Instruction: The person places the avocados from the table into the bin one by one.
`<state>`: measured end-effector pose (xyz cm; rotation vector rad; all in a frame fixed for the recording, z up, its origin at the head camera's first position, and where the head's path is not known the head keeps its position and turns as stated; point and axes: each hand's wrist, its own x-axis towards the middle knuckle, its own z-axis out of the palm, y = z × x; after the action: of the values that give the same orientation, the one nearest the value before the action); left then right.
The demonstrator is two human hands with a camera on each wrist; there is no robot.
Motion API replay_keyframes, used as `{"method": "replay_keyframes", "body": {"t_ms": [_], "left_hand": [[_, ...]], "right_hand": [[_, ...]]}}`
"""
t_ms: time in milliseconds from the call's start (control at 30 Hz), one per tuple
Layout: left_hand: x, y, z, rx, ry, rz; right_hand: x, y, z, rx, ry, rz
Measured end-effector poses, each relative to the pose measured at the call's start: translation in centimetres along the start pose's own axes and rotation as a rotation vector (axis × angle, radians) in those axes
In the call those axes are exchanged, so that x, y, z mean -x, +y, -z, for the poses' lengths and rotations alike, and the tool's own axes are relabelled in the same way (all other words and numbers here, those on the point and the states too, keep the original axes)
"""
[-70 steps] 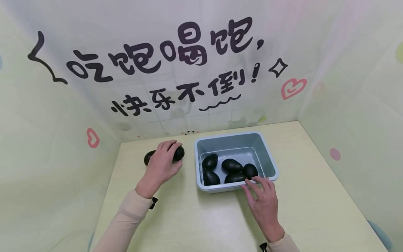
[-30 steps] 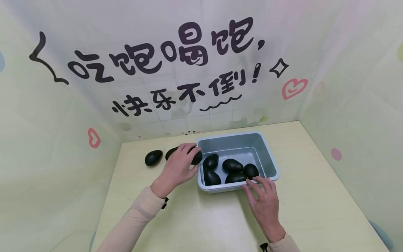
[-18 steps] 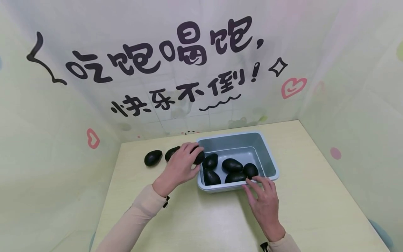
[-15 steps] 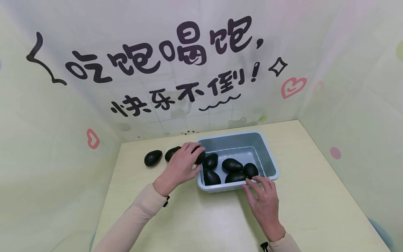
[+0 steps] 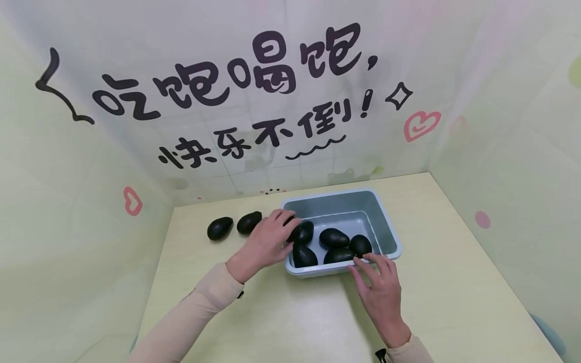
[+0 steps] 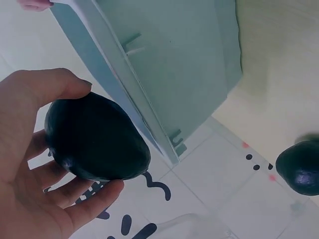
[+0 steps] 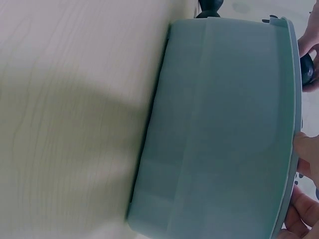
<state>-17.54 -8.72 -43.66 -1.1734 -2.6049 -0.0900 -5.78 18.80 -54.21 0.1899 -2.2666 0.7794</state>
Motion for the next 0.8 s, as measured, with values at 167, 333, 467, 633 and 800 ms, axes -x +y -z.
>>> {"method": "replay_keyframes", "body": {"t_ms": [167,333,467,633,800], "left_hand": [[-0.3,0.2,0.0,-0.003,0.015,-0.027],[-0.5,0.4,-0.2,-0.020,0.003,-0.052],[-0.6,0.5,-0.5,-0.045,-0.016,-0.074],[-0.9,0.8,-0.5,-0.051,-0.036,-0.076],[-1.2,0.9,-0.3,-0.034,-0.038,-0.084]], "right_hand": [[0.0,0.0,0.0,0.016,0.004,0.002],[0.1,0.1,0.0,0.016,0.000,0.010],[0.1,0.2,0.0,0.018,0.005,0.019],[0.0,0.0,0.2,0.016,-0.013,-0.001],[0.0,-0.1,0.2,-0.008,-0.017,-0.013]]}}
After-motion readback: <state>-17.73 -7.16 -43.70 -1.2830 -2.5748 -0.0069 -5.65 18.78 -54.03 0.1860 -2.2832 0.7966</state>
